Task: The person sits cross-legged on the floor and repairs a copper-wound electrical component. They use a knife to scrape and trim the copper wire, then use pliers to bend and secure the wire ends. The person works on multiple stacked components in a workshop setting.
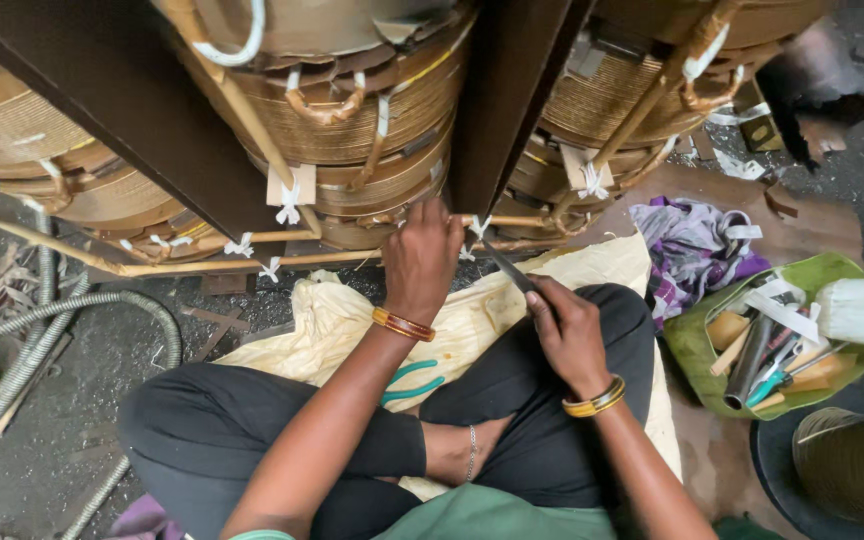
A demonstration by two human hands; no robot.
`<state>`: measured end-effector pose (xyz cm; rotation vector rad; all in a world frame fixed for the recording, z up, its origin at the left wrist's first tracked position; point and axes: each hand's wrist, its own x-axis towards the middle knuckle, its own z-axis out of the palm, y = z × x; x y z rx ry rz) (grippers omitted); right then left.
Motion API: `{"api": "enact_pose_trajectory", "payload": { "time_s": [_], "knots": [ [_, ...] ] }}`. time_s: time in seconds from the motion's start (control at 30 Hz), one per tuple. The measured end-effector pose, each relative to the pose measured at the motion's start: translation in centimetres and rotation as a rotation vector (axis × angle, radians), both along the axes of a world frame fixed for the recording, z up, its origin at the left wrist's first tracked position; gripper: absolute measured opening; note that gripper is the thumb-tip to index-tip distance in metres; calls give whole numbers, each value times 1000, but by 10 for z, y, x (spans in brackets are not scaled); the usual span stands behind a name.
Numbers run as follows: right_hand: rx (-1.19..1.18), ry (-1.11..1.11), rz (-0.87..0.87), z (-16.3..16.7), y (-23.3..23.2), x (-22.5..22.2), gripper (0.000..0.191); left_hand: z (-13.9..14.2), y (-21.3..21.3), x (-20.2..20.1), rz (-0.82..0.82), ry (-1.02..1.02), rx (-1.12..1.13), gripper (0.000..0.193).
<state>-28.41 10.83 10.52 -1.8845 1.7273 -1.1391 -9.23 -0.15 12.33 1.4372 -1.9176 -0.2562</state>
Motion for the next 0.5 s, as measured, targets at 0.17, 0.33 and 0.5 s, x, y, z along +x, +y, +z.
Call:
{"api": "enact_pose_trajectory", "payload": {
  "time_s": [0.17,0.33,0.5],
  "knots": [
    [49,-245,-80,-24,12,-11,18,4,9,-34,120,92,-3,13],
    [75,-340,-99,-51,15,-23,18,-1,12,-68,259,20,-8,12],
    [60,-369,-82,-72,14,-37,17,-5,6,-99,388,-89,51,26]
  ]
}}
